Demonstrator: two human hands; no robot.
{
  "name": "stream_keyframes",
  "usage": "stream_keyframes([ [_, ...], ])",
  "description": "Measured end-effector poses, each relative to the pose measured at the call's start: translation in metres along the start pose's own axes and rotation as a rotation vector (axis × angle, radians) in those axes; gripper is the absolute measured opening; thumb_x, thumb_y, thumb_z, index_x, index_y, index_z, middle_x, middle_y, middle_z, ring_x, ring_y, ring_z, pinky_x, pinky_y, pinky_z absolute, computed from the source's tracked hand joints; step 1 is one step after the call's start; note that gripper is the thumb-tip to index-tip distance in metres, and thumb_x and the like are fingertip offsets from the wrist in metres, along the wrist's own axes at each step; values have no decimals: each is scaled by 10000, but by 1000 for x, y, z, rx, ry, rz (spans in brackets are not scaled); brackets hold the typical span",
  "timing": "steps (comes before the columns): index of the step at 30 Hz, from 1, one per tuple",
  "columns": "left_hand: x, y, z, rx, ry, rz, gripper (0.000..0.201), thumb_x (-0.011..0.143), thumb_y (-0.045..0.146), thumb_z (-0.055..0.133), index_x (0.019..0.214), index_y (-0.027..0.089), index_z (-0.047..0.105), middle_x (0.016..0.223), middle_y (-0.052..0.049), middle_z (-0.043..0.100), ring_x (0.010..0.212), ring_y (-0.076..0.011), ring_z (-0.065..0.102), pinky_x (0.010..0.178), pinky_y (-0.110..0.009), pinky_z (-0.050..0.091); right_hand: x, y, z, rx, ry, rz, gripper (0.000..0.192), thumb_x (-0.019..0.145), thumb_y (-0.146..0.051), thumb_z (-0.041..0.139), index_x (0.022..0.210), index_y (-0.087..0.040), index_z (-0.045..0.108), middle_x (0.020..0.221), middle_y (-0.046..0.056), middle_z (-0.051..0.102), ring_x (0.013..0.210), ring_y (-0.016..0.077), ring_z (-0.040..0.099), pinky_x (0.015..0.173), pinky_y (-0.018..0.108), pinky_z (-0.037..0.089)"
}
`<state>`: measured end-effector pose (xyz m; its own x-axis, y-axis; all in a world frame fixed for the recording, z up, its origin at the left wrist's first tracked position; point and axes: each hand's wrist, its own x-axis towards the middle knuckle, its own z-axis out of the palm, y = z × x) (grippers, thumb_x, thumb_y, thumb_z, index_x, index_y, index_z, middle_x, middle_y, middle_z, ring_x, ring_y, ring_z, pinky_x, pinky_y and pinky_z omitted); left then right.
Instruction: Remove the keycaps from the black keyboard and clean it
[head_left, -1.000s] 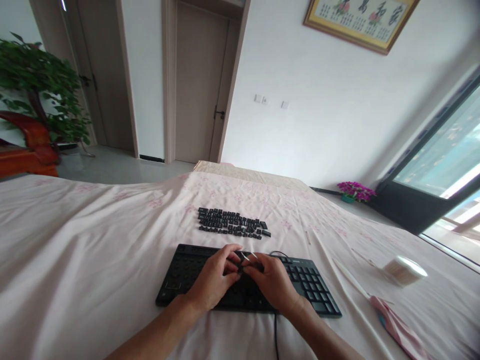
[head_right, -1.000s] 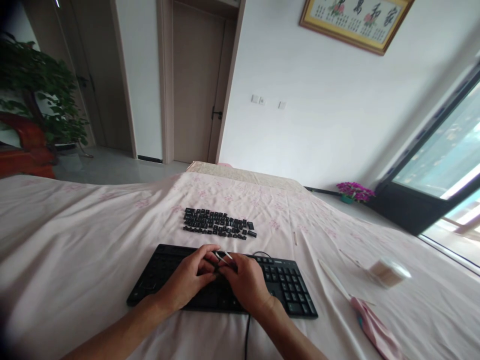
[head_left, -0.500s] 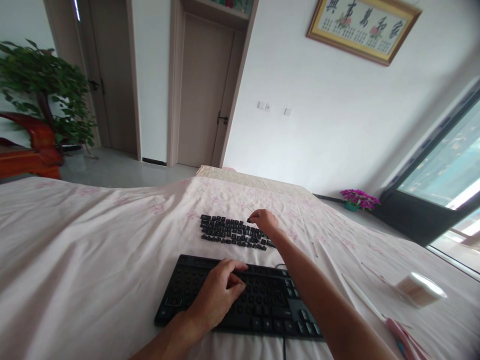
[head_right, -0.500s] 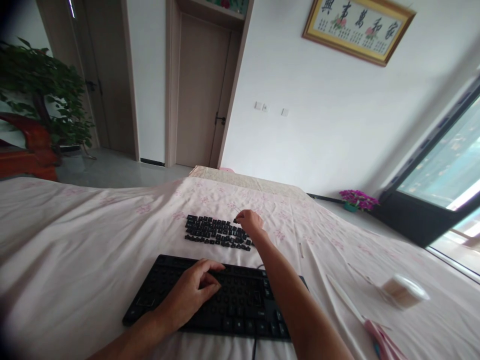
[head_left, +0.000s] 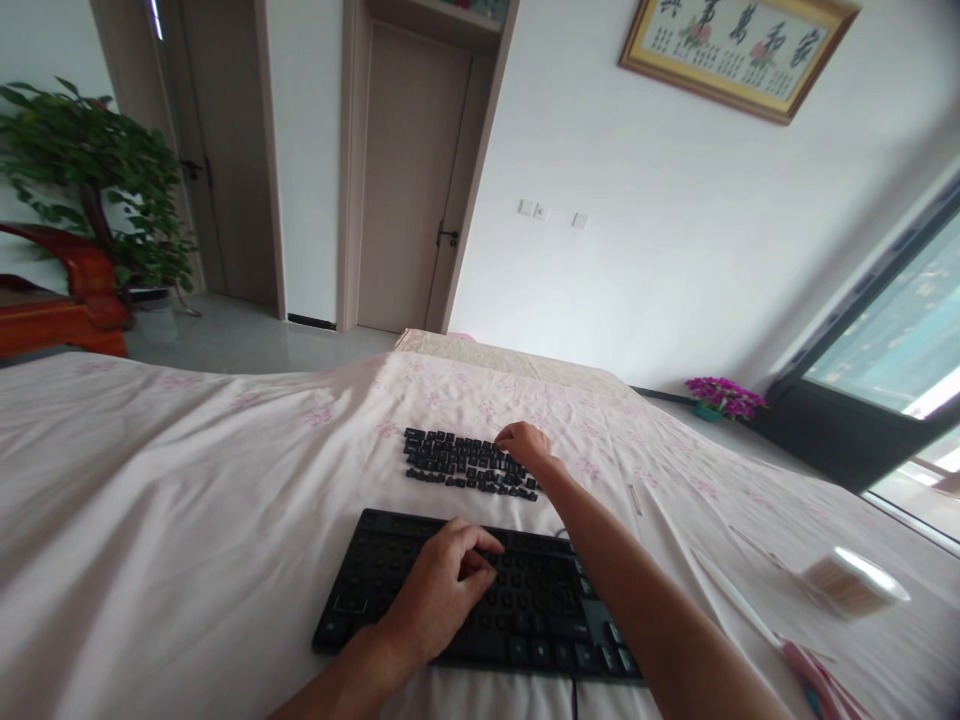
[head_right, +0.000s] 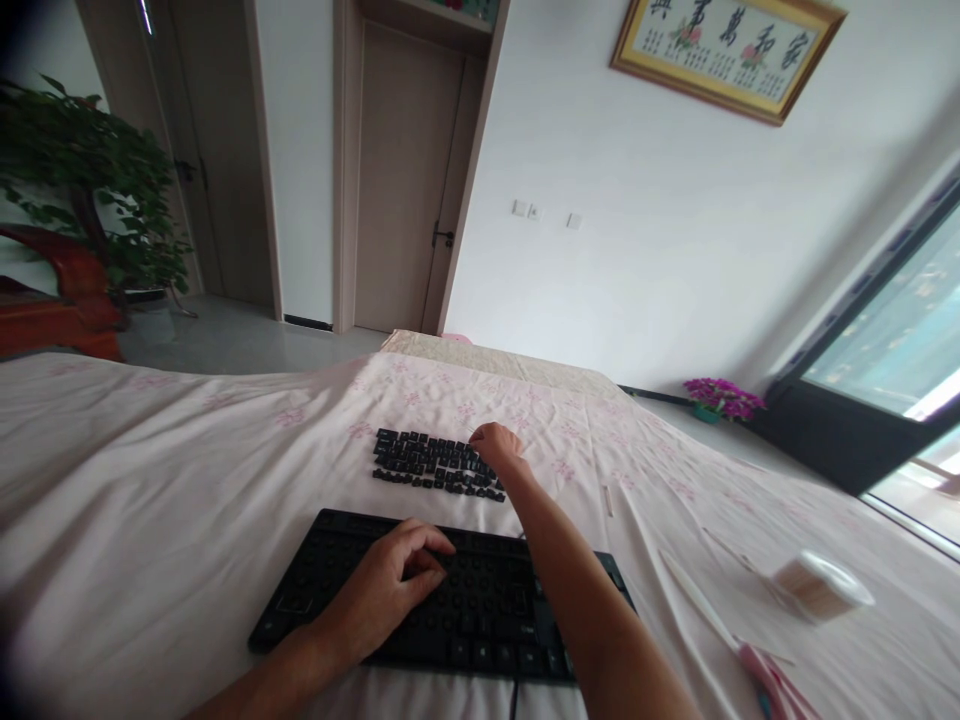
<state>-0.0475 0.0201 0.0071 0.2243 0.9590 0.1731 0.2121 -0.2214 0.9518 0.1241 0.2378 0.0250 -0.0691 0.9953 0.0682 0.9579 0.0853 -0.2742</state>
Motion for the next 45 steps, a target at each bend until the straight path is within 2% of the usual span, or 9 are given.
stream_keyframes([
  [4, -1, 1, 0, 12, -2, 16, 241, 733, 87, 549, 918, 181, 672, 967, -31, 627, 790, -141, 626, 763, -254, 476, -11, -4, -12, 47, 39, -16, 251, 836, -371, 561, 911, -229, 754, 933, 63, 730, 891, 226, 651, 696, 268, 426],
  [9, -2, 2, -1, 47, -13, 41, 210, 743, 98, 564, 908, 173, 671, 959, -36, 634, 789, -137, 623, 765, -251, 479, -53, -12, -41, 194, 17, -147, 579, 983, -478, 212, 922, -232, 733, 925, 16, 727, 871, 149, 645, 759, 227, 430],
  [15, -3, -5, 1, 121, -34, 86, 229, 767, 109, 553, 948, 189, 668, 930, -26, 649, 800, -142, 620, 766, -265, 479, -145, -7, -60, 465, 6, -437, 524, 990, -455, 259, 926, -205, 716, 737, 8, 678, 726, 134, 605, 737, 240, 438],
  [21, -7, -4, 6, 208, -52, 142, 257, 761, 89, 533, 944, 201, 673, 951, -25, 629, 787, -137, 606, 751, -259, 478, -206, 7, -47, 828, -201, -370, 413, 921, -489, 454, 1010, -160, 687, 767, 33, 637, 644, 120, 566, 528, 199, 453],
  [27, -10, -1, 6, 286, -134, 174, 264, 751, 80, 531, 932, 207, 675, 893, -5, 616, 750, -129, 597, 706, -236, 445, -221, 10, -35, 891, -261, -438, 314, 915, -420, 513, 952, -173, 702, 790, 35, 653, 739, 140, 606, 603, 212, 494],
  [33, -11, -2, 8, 370, -197, 196, 87, 772, 164, 592, 842, 199, 630, 826, 20, 607, 765, -141, 577, 687, -227, 407, -223, 5, -38, 740, -212, -601, 220, 889, -371, 594, 893, -197, 728, 852, 36, 683, 813, 151, 629, 748, 244, 487],
  [38, -9, 2, 10, 392, -258, 222, 162, 848, 337, 573, 793, 196, 631, 823, 10, 613, 769, -146, 573, 684, -227, 389, -222, 2, -41, 659, -243, -703, 300, 902, -438, 555, 878, -202, 740, 826, 43, 692, 825, 162, 624, 777, 266, 480],
  [41, -8, 4, 11, 413, -294, 255, 194, 867, 339, 550, 768, 201, 643, 810, 11, 613, 770, -144, 571, 686, -226, 379, -221, 3, -39, 641, -257, -758, 351, 913, -477, 512, 864, -214, 739, 787, 33, 702, 817, 163, 617, 768, 268, 480],
  [45, -6, 4, 16, 474, -250, 194, 175, 821, 346, 606, 725, 202, 633, 773, 16, 618, 735, -152, 572, 657, -237, 365, -219, 7, -34, 542, -181, -796, 397, 919, -526, 456, 880, -246, 735, 826, 16, 724, 775, 157, 612, 784, 276, 468],
])
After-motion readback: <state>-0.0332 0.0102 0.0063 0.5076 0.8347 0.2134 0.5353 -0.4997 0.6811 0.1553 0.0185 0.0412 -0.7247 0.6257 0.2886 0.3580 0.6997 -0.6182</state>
